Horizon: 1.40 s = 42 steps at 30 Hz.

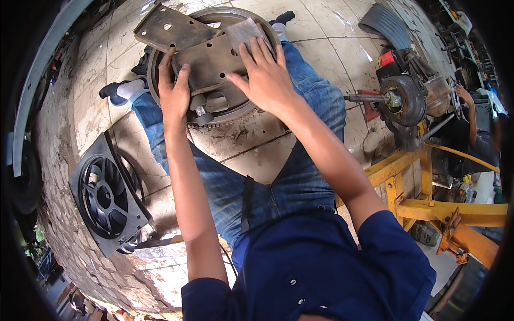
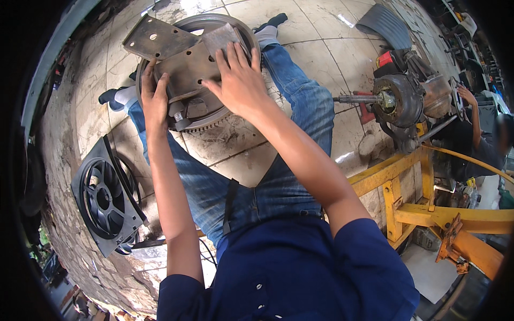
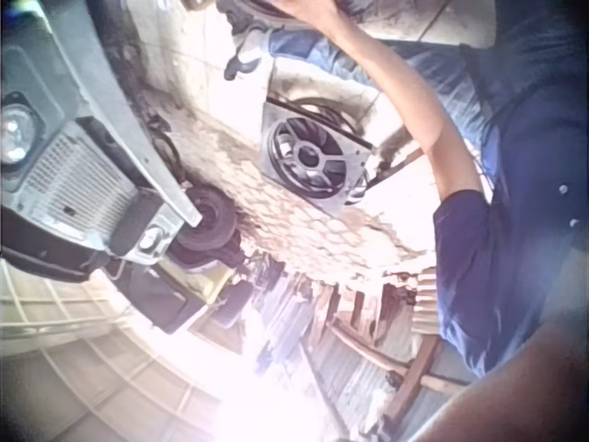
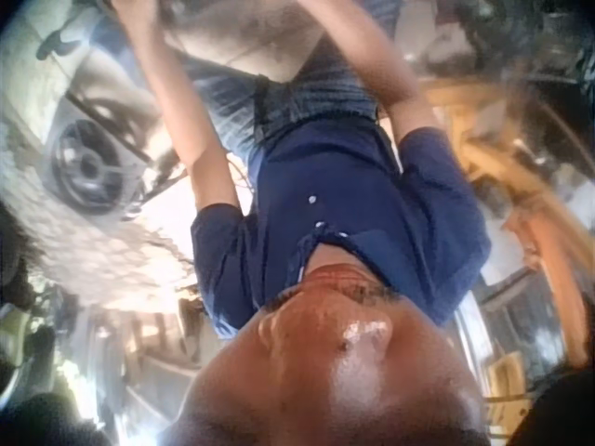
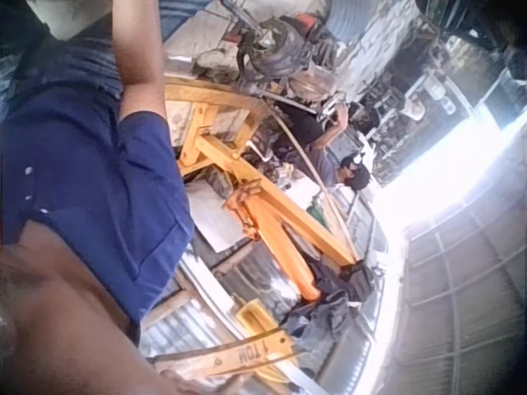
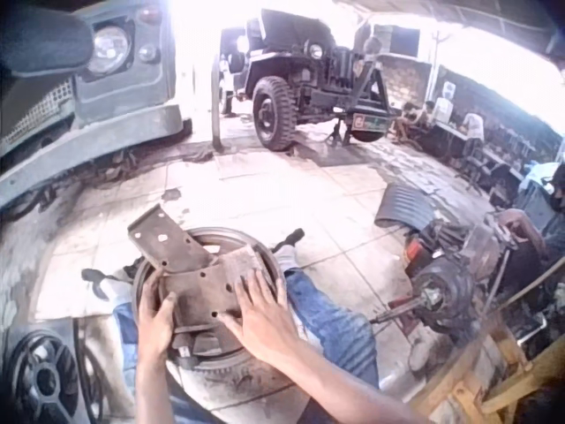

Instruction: The person sits on the floor and cleans a brake assembly using a wire brush and sandpaper. They scrub the metal surfaces and then sand the flat areas to remove rust and debris.

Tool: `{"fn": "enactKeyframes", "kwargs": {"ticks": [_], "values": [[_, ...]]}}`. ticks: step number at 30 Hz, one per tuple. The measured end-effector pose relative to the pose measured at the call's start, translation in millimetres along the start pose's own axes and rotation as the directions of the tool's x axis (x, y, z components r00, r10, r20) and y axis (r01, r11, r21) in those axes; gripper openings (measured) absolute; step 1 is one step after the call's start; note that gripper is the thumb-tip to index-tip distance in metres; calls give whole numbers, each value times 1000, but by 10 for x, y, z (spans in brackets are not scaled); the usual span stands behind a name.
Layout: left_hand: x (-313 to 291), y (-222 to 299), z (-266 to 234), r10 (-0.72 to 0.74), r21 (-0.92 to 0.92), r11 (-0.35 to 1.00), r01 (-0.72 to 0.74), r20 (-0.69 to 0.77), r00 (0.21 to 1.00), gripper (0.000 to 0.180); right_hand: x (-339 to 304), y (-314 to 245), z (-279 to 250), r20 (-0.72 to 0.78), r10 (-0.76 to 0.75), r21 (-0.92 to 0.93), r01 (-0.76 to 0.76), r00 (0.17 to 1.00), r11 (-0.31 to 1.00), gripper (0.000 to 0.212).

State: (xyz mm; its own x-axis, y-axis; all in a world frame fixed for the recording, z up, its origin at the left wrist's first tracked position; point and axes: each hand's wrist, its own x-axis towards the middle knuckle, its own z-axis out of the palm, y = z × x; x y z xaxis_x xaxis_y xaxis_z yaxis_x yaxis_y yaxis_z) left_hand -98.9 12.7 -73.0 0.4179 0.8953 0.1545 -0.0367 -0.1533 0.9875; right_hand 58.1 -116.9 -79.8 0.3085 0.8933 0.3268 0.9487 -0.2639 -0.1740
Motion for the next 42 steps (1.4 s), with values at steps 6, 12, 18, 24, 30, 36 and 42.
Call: {"fn": "enactKeyframes", "kwargs": {"ticks": [6, 12, 18, 24, 30, 36, 42], "values": [[42, -49, 31, 25, -35, 999, -25, -5, 1000, 51, 278, 45, 202, -63, 35, -5, -35, 997, 999, 78], [3, -81, -11, 22, -12, 1000, -22, 31, 999, 53, -477, -157, -80, 57, 16, -5, -16, 998, 1000, 79], [9, -83, 2, 62, -13, 998, -62, -22, 998, 50, -278, -166, 13, -10, -71, 53, 71, 997, 996, 74], [64, -124, 13, 95, 1, 995, -95, -1, 995, 51, 209, -371, 206, -70, -127, 105, 134, 989, 985, 60], [40, -83, -2, 59, 29, 998, -58, -27, 998, 50, -183, -494, 110, -77, -171, 224, 184, 982, 957, 53], [68, -111, -8, 133, 76, 988, -132, -11, 991, 51, -205, -468, -25, 36, -137, 192, 127, 990, 973, 62], [56, -123, -2, 67, 3, 998, -67, -6, 998, 51, -4, -453, -52, -55, -151, 173, 158, 987, 972, 59]]}}
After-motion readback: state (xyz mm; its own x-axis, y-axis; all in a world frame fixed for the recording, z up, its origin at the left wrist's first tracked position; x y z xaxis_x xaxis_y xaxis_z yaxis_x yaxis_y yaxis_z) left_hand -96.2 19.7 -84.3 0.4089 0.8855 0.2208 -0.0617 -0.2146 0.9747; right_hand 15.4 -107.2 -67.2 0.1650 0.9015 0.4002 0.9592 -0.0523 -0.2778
